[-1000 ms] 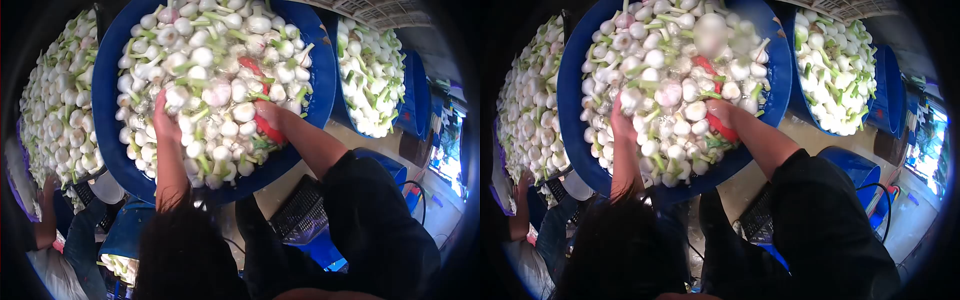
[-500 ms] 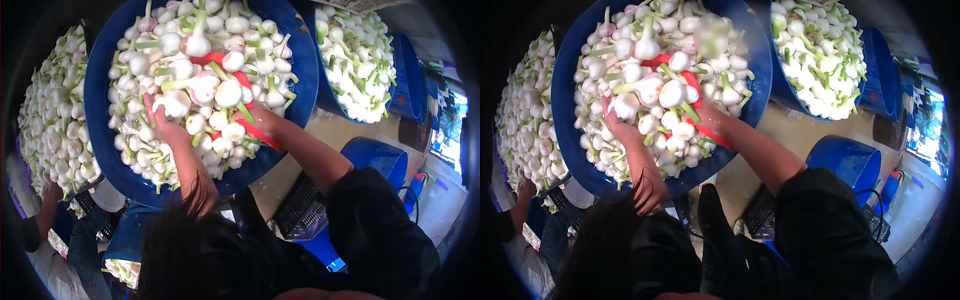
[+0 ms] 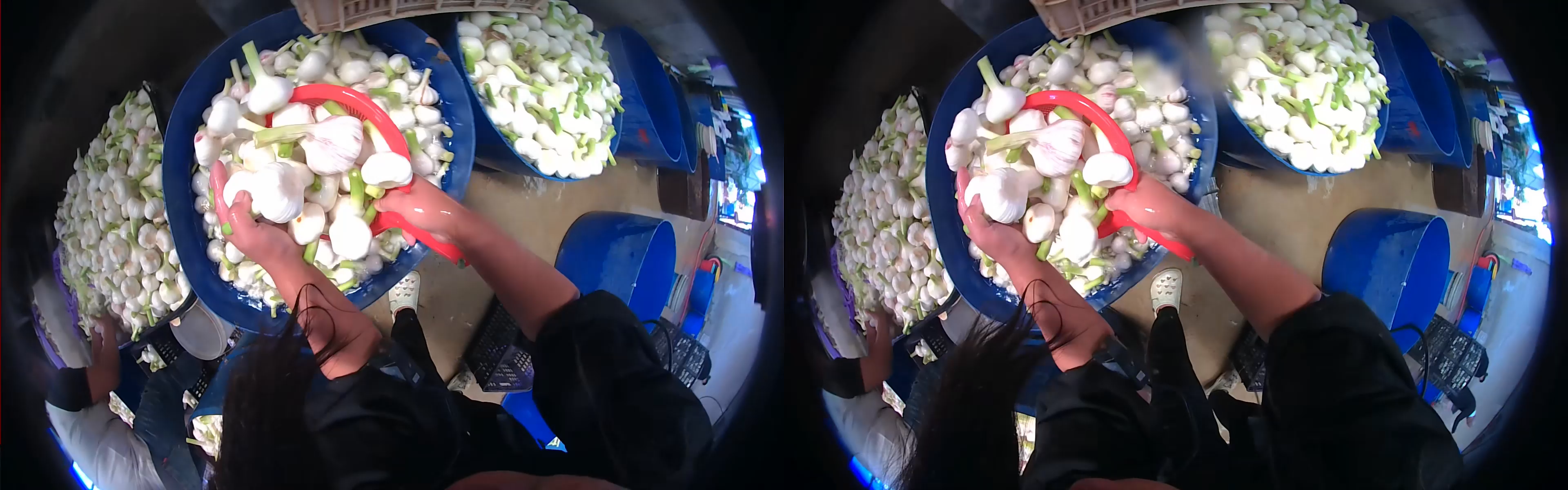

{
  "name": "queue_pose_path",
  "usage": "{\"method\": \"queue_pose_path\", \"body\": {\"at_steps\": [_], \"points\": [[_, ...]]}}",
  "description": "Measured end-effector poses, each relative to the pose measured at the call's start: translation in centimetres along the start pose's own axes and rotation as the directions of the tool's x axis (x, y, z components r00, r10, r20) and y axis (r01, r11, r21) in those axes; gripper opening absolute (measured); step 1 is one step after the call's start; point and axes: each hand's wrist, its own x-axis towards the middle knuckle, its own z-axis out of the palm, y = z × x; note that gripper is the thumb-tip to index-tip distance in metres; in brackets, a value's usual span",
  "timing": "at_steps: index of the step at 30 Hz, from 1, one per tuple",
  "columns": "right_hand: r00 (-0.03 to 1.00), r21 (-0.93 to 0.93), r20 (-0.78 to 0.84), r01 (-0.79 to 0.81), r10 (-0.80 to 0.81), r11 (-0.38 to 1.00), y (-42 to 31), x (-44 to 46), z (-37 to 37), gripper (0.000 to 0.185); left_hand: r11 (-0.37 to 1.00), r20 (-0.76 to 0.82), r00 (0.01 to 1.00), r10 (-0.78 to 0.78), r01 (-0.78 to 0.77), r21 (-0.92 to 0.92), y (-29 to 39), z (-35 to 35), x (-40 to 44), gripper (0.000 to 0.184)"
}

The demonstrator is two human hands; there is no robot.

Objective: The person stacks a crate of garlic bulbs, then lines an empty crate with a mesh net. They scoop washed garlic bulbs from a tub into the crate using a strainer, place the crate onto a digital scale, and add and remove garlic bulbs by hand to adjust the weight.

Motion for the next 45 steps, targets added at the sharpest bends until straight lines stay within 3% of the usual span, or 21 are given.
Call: {"method": "queue_pose_path", "body": {"at_steps": [7,16,22,23,24,26,28,29,30,31,33,34,35,36,37,39,41,42,43,44,45], "points": [[0.988,0.074,-0.087,0.131,-0.124,0.989,0.4,-8.6,-3.8,0.032,0.997,0.117,0.993,-0.037,0.044,-0.063,1.5,4.9,-6.5,0.052],[0.911,0.224,-0.411,0.089,0.011,0.971,11.9,-29.0,-11.1,0.030,0.981,0.408,0.900,-0.150,0.186,-0.049,2.1,11.2,-27.7,0.056],[0.574,0.455,-0.715,-0.051,0.399,0.889,28.3,-45.5,-11.0,0.024,0.724,0.738,0.580,-0.344,0.665,-0.186,-5.9,6.5,-49.5,0.065],[0.503,0.453,-0.748,-0.089,0.433,0.887,31.7,-47.6,-10.4,0.025,0.494,0.614,0.344,-0.711,0.865,0.087,-9.0,2.5,-53.4,0.058],[0.415,0.484,-0.794,-0.008,0.443,0.875,34.8,-49.1,-9.6,0.030,0.393,0.677,0.174,-0.715,0.901,0.185,-14.0,-1.8,-57.5,0.056],[0.207,0.487,-0.859,0.047,0.469,0.872,41.6,-50.7,-8.2,0.040,0.331,0.671,0.196,-0.715,0.940,0.078,-13.4,0.4,-63.8,0.056],[-0.065,0.395,-0.918,-0.114,0.390,0.911,45.0,-49.1,-8.0,0.060,0.562,0.560,0.164,-0.812,0.478,0.675,-19.4,-2.5,-68.9,0.076],[0.001,0.389,-0.920,-0.112,0.391,0.915,48.6,-47.9,-8.6,0.060,0.508,0.475,0.226,-0.850,0.114,0.854,-21.8,-3.5,-69.2,0.089],[-0.167,0.092,-0.986,-0.482,0.012,0.871,54.5,-46.8,-9.1,0.064,0.504,0.496,0.245,-0.833,-0.033,0.863,-23.1,-4.3,-68.2,0.091],[-0.172,-0.132,-0.890,-0.788,-0.421,0.602,58.7,-45.8,-9.5,0.069,0.478,0.510,0.255,-0.822,-0.177,0.860,-23.9,-5.2,-66.2,0.094],[-0.304,0.146,-0.952,-0.405,0.018,0.903,61.6,-44.5,-10.9,0.077,0.573,0.518,0.264,-0.814,0.215,0.791,-17.7,-1.9,-57.0,0.075],[-0.422,0.305,-0.906,-0.587,0.037,0.750,60.9,-43.2,-11.2,0.076,0.731,0.625,0.419,-0.659,0.160,0.663,-15.7,-1.6,-52.6,0.066],[-0.547,0.471,-0.837,-0.705,0.016,0.530,60.3,-42.6,-11.0,0.075,0.777,0.698,0.524,-0.489,-0.102,0.621,-11.5,-0.6,-46.6,0.060],[-0.543,0.408,-0.834,-0.725,-0.096,0.555,60.3,-42.7,-11.6,0.074,0.880,0.704,0.685,-0.184,-0.204,0.429,-12.2,-1.5,-41.7,0.053],[-0.540,0.343,-0.815,-0.743,-0.210,0.575,60.3,-42.7,-12.3,0.074,0.799,0.732,0.681,-0.034,-0.422,0.429,-9.4,-1.0,-34.9,0.050],[-0.455,0.212,-0.846,-0.766,-0.279,0.606,53.9,-41.7,-12.8,0.073,0.715,0.263,0.921,-0.288,0.024,0.698,-5.6,-0.7,-24.8,0.052],[-0.189,-0.316,-0.866,-0.508,-0.462,0.801,43.7,-38.0,-11.6,0.069,0.279,0.362,0.930,0.068,-0.366,0.888,-7.3,-4.8,-12.7,0.063],[-0.159,-0.376,-0.891,-0.266,-0.426,0.887,39.4,-35.5,-10.8,0.059,0.206,0.224,0.974,0.011,-0.222,0.953,-7.4,-5.9,-8.8,0.072],[0.131,0.025,-0.991,0.055,0.018,0.998,34.3,-34.0,-9.6,0.052,0.153,0.047,0.994,-0.102,-0.031,0.988,-6.5,-5.4,-6.7,0.081],[0.142,-0.139,-0.973,0.267,-0.182,0.954,28.0,-30.1,-8.0,0.033,0.346,-0.020,0.979,-0.201,0.091,0.934,-7.6,-6.8,-4.1,0.085],[0.338,-0.224,-0.899,0.190,-0.278,0.956,24.8,-27.8,-7.9,0.020,0.507,-0.059,0.949,-0.310,0.217,0.834,-9.7,-9.2,-1.4,0.089]]}}
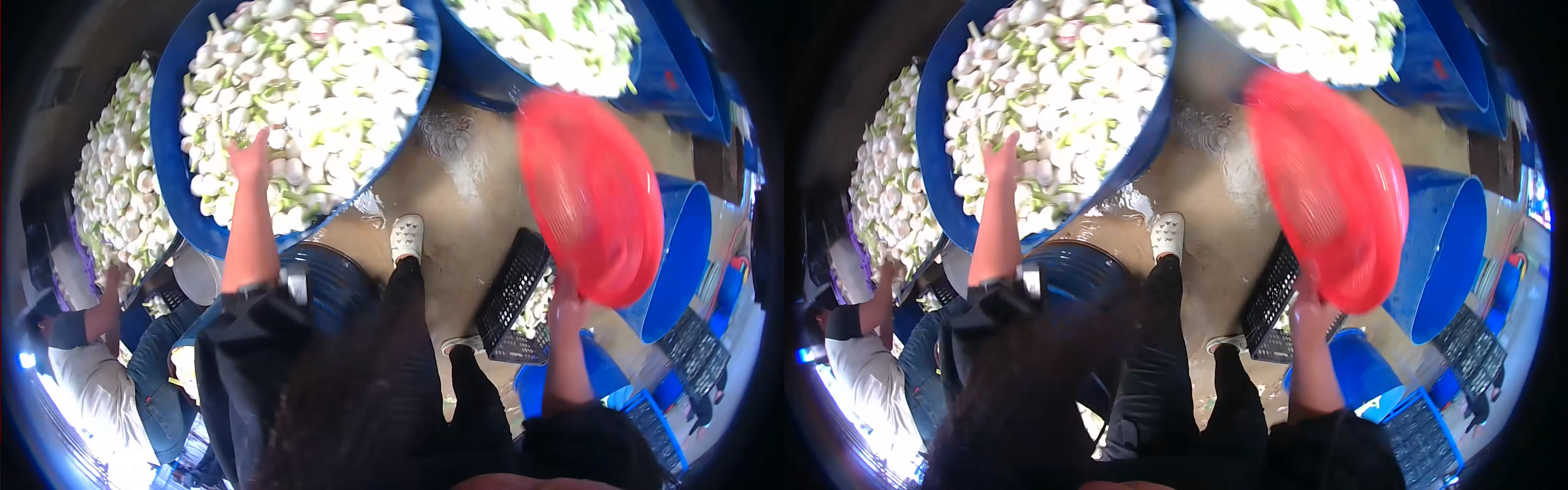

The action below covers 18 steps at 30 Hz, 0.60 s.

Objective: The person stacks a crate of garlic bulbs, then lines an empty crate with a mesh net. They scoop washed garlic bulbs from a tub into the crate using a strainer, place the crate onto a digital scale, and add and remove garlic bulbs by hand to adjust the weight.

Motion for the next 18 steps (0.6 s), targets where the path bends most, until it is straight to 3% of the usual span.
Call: {"method": "queue_pose_path", "body": {"at_steps": [1,2,3,4,5,6,7,8,9,10,11,14,16,18], "points": [[0.964,-0.111,0.209,0.187,-0.161,0.976,-6.6,2.0,4.6,0.010,1.000,-0.006,1.000,-0.018,0.017,-0.009,-2.8,0.3,3.4,0.089],[0.922,0.017,0.363,0.140,-0.137,0.990,-10.5,4.2,9.3,0.016,0.952,0.002,1.000,0.008,-0.009,0.306,-5.4,1.0,6.6,0.090],[0.891,-0.327,0.425,0.313,-0.157,0.892,-16.3,5.3,13.7,0.021,0.810,0.019,0.999,0.031,-0.037,0.586,-6.9,1.3,8.5,0.092],[0.597,-0.093,0.459,0.769,-0.658,0.633,-16.6,8.2,18.4,0.040,0.819,0.016,1.000,0.020,-0.025,0.573,-6.3,1.4,8.5,0.092],[0.623,-0.069,0.486,0.726,-0.613,0.684,-17.4,8.6,22.4,0.064,0.854,0.032,0.993,-0.116,0.083,0.514,-5.2,1.8,7.8,0.081],[0.639,-0.264,0.668,0.682,-0.380,0.682,-18.5,9.0,25.4,0.075,0.869,0.058,0.968,-0.245,0.192,0.457,-4.4,1.8,7.8,0.071],[0.676,-0.449,0.731,0.582,-0.096,0.678,-18.9,9.6,28.7,0.074,0.927,0.145,0.971,-0.191,0.130,0.352,-6.1,2.4,9.1,0.062],[0.670,-0.432,0.735,0.582,-0.105,0.689,-18.3,9.4,31.0,0.071,0.928,0.145,0.970,-0.195,0.135,0.347,-6.2,2.2,9.6,0.062],[0.689,-0.454,0.720,0.558,-0.083,0.695,-17.9,9.0,33.0,0.073,0.959,0.289,0.917,-0.277,0.282,0.024,-6.2,2.2,9.6,0.063],[0.710,-0.478,0.702,0.528,-0.056,0.702,-17.2,8.5,34.7,0.075,0.855,0.446,0.844,-0.297,0.443,-0.270,-6.2,2.2,8.9,0.064],[0.712,-0.483,0.700,0.528,-0.055,0.698,-16.2,8.6,36.0,0.075,0.774,0.436,0.830,-0.347,0.516,-0.367,-1.7,1.2,5.5,0.060],[0.725,-0.500,0.685,0.544,-0.077,0.673,-15.0,9.2,38.0,0.087,0.771,0.463,0.804,-0.373,0.546,-0.328,-0.9,1.8,5.7,0.064],[0.583,-0.429,0.811,0.652,-0.051,0.625,-15.5,9.7,38.0,0.086,0.781,0.521,0.771,-0.366,0.559,-0.278,1.5,3.0,5.0,0.066],[0.585,-0.397,0.808,0.633,-0.075,0.665,-17.6,9.4,36.0,0.084,0.738,0.490,0.844,-0.221,0.473,-0.481,6.6,4.2,1.6,0.066]]}}
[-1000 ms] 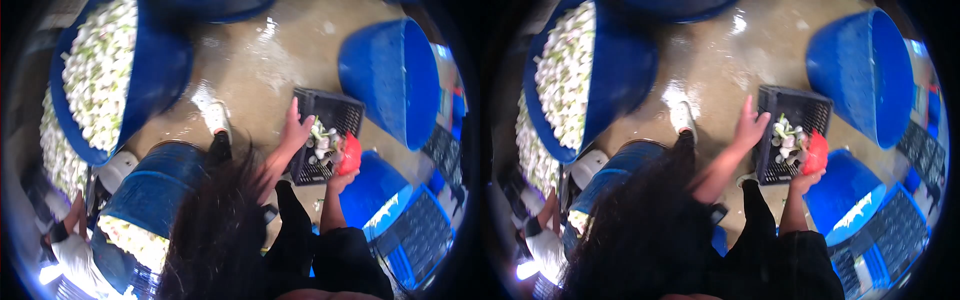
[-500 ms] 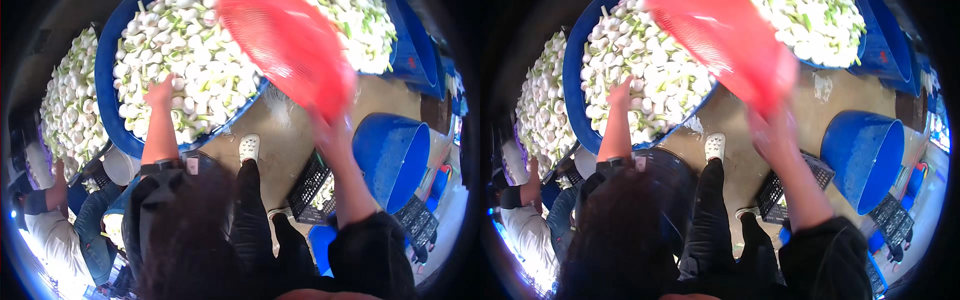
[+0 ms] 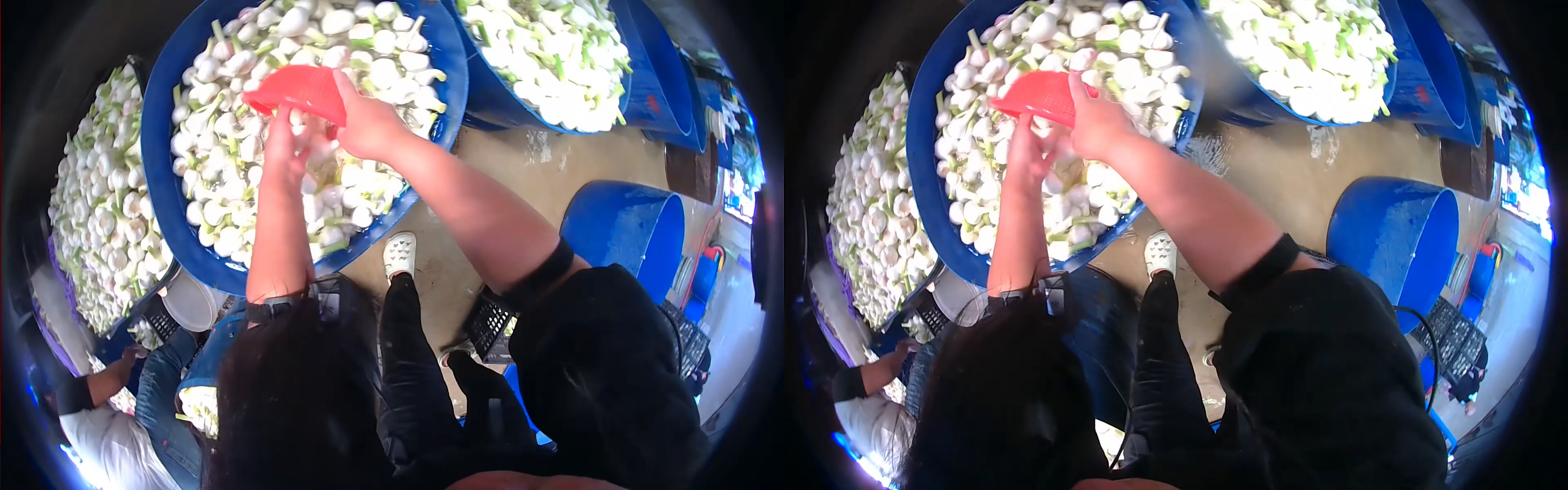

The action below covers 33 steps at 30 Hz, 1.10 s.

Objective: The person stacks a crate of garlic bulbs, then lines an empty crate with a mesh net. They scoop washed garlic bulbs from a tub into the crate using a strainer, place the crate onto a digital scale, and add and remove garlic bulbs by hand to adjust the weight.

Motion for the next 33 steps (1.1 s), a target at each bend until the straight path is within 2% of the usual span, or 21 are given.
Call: {"method": "queue_pose_path", "body": {"at_steps": [2,4,6,7,8,9,10,11,12,13,14,17,19,21,26,27,28,29,31,32,33], "points": [[0.993,0.333,-0.019,-0.107,0.120,0.937,-0.4,-2.5,-2.7,0.083,0.916,-0.105,0.912,0.396,-0.400,-0.019,-1.9,2.4,2.2,0.062],[0.989,0.420,-0.145,0.056,0.007,0.906,1.7,-3.9,-2.3,0.088,0.878,-0.272,0.837,0.475,-0.469,0.089,-1.6,5.4,-1.5,0.063],[0.990,0.512,-0.068,-0.073,0.125,0.856,2.1,-7.4,-4.0,0.087,0.800,-0.171,0.793,0.585,-0.528,0.286,-3.3,5.2,-0.7,0.056],[0.985,0.620,-0.058,-0.092,0.163,0.779,2.3,-9.6,-5.0,0.084,0.669,-0.177,0.691,0.701,-0.551,0.498,-3.3,6.4,-3.0,0.050],[0.976,0.717,-0.054,-0.108,0.209,0.688,2.7,-11.9,-5.9,0.081,0.685,-0.183,0.715,0.675,-0.514,0.517,-4.1,6.5,-2.9,0.045],[0.971,0.713,-0.102,-0.081,0.217,0.696,3.5,-14.1,-6.4,0.080,0.534,-0.073,0.603,0.794,-0.636,0.557,-4.9,6.9,-3.6,0.040],[0.957,0.709,-0.147,-0.075,0.251,0.702,4.5,-16.7,-6.7,0.080,0.494,-0.098,0.575,0.812,-0.590,0.639,-5.2,8.8,-7.1,0.031],[0.936,0.739,-0.223,-0.019,0.272,0.673,5.7,-19.9,-7.0,0.081,0.517,-0.035,0.569,0.822,-0.717,0.467,-6.3,9.8,-9.3,0.025],[0.906,0.762,-0.298,0.037,0.299,0.646,6.7,-23.5,-7.1,0.081,0.699,-0.005,0.701,0.714,-0.713,-0.058,-7.2,11.0,-12.6,0.025],[0.875,0.740,-0.378,0.089,0.303,0.666,8.2,-27.6,-6.9,0.083,0.731,0.059,0.730,0.681,-0.672,-0.119,-8.7,12.5,-16.0,0.025],[0.842,0.708,-0.457,0.149,0.287,0.690,9.4,-32.0,-6.5,0.085,0.753,0.120,0.744,0.658,-0.654,-0.074,-10.5,14.0,-19.6,0.025],[0.746,0.673,-0.452,-0.074,0.488,0.736,12.7,-44.9,-5.2,0.085,0.856,0.346,0.801,0.489,-0.517,-0.014,-18.1,17.1,-29.2,0.025],[0.671,0.812,-0.291,-0.205,0.682,0.547,15.1,-52.8,-3.6,0.086,0.926,0.494,0.824,0.278,-0.367,0.090,-24.8,18.1,-35.2,0.024],[0.536,0.750,-0.369,-0.310,0.759,0.584,17.4,-59.1,-1.2,0.085,0.944,0.576,0.817,0.012,-0.199,0.264,-32.2,18.1,-40.2,0.024],[0.377,0.735,-0.326,-0.476,0.867,0.484,26.0,-68.2,6.8,0.076,0.738,0.459,0.742,-0.488,0.071,0.671,-51.1,15.7,-45.4,0.024],[0.410,0.591,-0.452,-0.528,0.793,0.610,29.2,-68.7,9.9,0.073,0.689,0.409,0.754,-0.515,0.081,0.720,-54.2,15.6,-44.6,0.024],[0.453,0.426,-0.554,-0.567,0.699,0.705,32.0,-69.6,12.5,0.071,0.622,0.364,0.765,-0.532,0.061,0.781,-57.3,15.3,-43.7,0.024],[0.442,0.450,-0.553,-0.554,0.706,0.700,34.4,-70.9,14.3,0.071,0.551,0.315,0.799,-0.513,0.024,0.834,-59.7,15.2,-42.4,0.024],[0.246,0.457,-0.654,-0.626,0.716,0.632,38.3,-72.8,17.5,0.062,0.370,0.335,0.861,-0.383,-0.189,0.910,-63.5,14.5,-40.4,0.024],[0.239,0.483,-0.645,-0.609,0.726,0.629,39.3,-73.8,18.5,0.062,0.228,0.450,0.856,-0.255,-0.400,0.888,-64.6,14.3,-40.5,0.024],[0.027,0.719,-0.606,-0.409,0.795,0.562,40.0,-75.4,19.4,0.055,0.107,0.604,0.784,-0.145,-0.595,0.797,-65.8,14.5,-41.3,0.024]]}}
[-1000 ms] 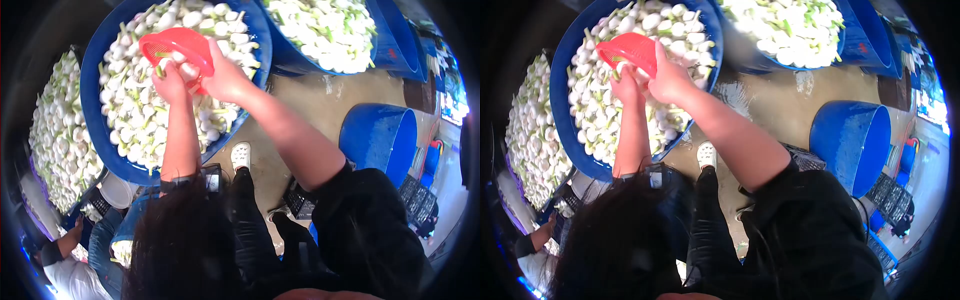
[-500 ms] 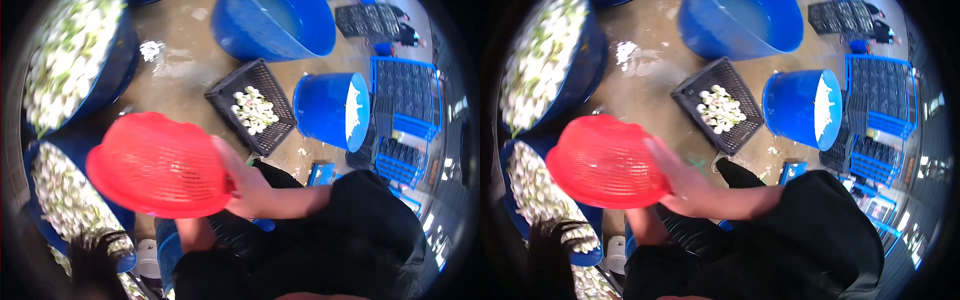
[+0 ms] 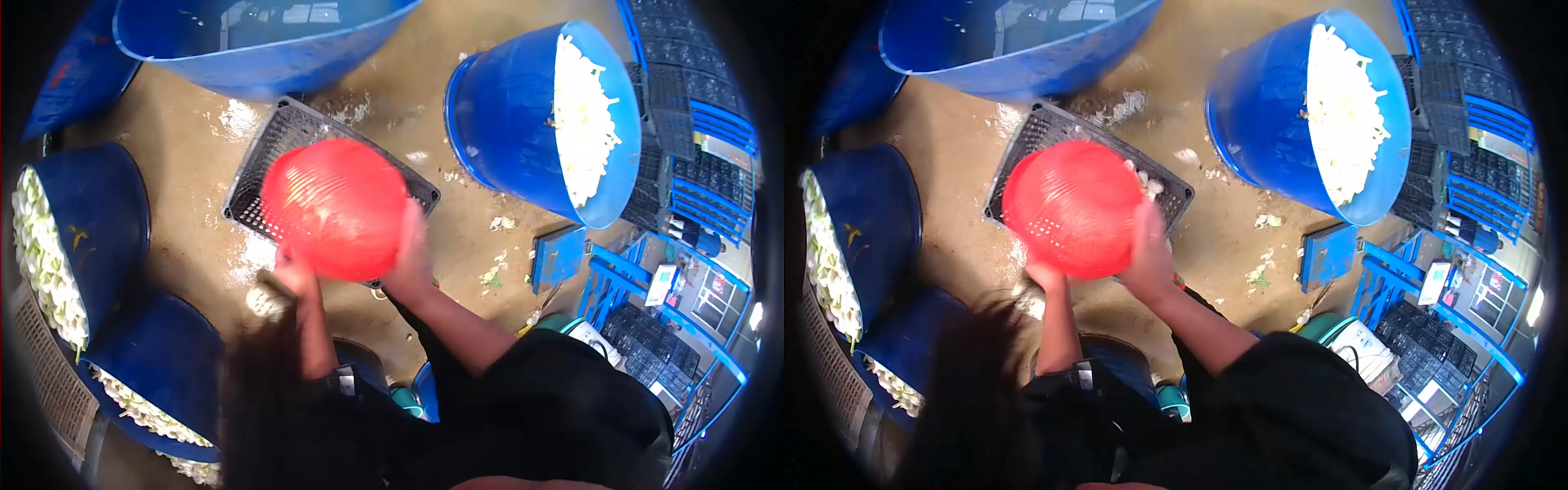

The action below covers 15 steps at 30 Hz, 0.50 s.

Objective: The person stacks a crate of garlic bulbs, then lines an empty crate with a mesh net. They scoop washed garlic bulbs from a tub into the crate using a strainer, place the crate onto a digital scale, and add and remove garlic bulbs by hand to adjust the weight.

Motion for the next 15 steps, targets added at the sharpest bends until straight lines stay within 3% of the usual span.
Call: {"method": "queue_pose_path", "body": {"at_steps": [1,2,3,4,5,6,7,8,9,11,13,15], "points": [[0.974,0.266,-0.117,-0.156,0.193,0.951,2.0,-0.3,-0.9,0.049,0.982,-0.006,0.983,0.185,-0.184,0.045,0.3,1.6,-0.4,0.024],[0.956,0.228,-0.155,-0.212,0.251,0.950,5.9,-2.7,-0.9,0.042,0.880,0.015,0.882,0.470,-0.470,0.071,0.3,4.2,-0.4,0.025],[0.933,0.189,-0.195,-0.268,0.304,0.945,9.5,-5.4,-0.8,0.036,0.965,0.242,0.958,0.153,-0.197,0.171,5.2,5.4,-2.6,0.024],[0.750,0.473,-0.108,-0.538,0.652,0.698,10.2,-6.6,-1.7,0.031,0.843,0.332,0.864,0.380,-0.471,0.261,3.4,8.5,-2.0,0.023],[0.473,0.671,0.078,-0.676,0.878,0.305,10.3,-7.0,-2.3,0.027,0.746,0.487,0.719,0.495,-0.639,0.185,2.7,11.1,-1.3,0.025],[0.453,0.669,0.082,-0.685,0.888,0.288,11.0,-7.1,-1.7,0.027,0.623,0.601,0.571,0.559,-0.768,0.150,1.6,13.8,-0.6,0.028],[0.363,0.803,0.018,-0.560,0.932,0.203,11.6,-7.3,-0.8,0.023,0.474,0.749,0.428,0.506,-0.863,0.173,0.8,15.9,0.3,0.036],[0.257,0.907,-0.026,-0.401,0.966,0.131,12.2,-7.7,0.0,0.020,0.330,0.790,0.329,0.517,-0.929,0.170,-0.1,17.4,1.5,0.044],[0.237,0.907,-0.021,-0.405,0.971,0.118,12.9,-8.0,0.7,0.020,0.176,0.826,0.229,0.515,-0.971,0.160,-0.9,18.4,3.1,0.053],[0.190,0.901,0.013,-0.428,0.982,0.071,14.1,-8.7,1.6,0.019,-0.079,0.951,0.101,0.292,-0.989,0.129,-5.7,19.1,9.3,0.069],[0.168,0.894,0.064,-0.447,0.984,0.018,15.4,-9.3,1.1,0.019,-0.163,0.973,0.192,0.126,-0.964,0.211,-4.6,17.7,10.7,0.072],[0.177,0.901,0.110,-0.433,0.978,-0.023,15.6,-9.7,0.9,0.019,-0.148,0.935,0.352,0.054,-0.923,0.356,-1.7,16.6,10.1,0.075]]}}
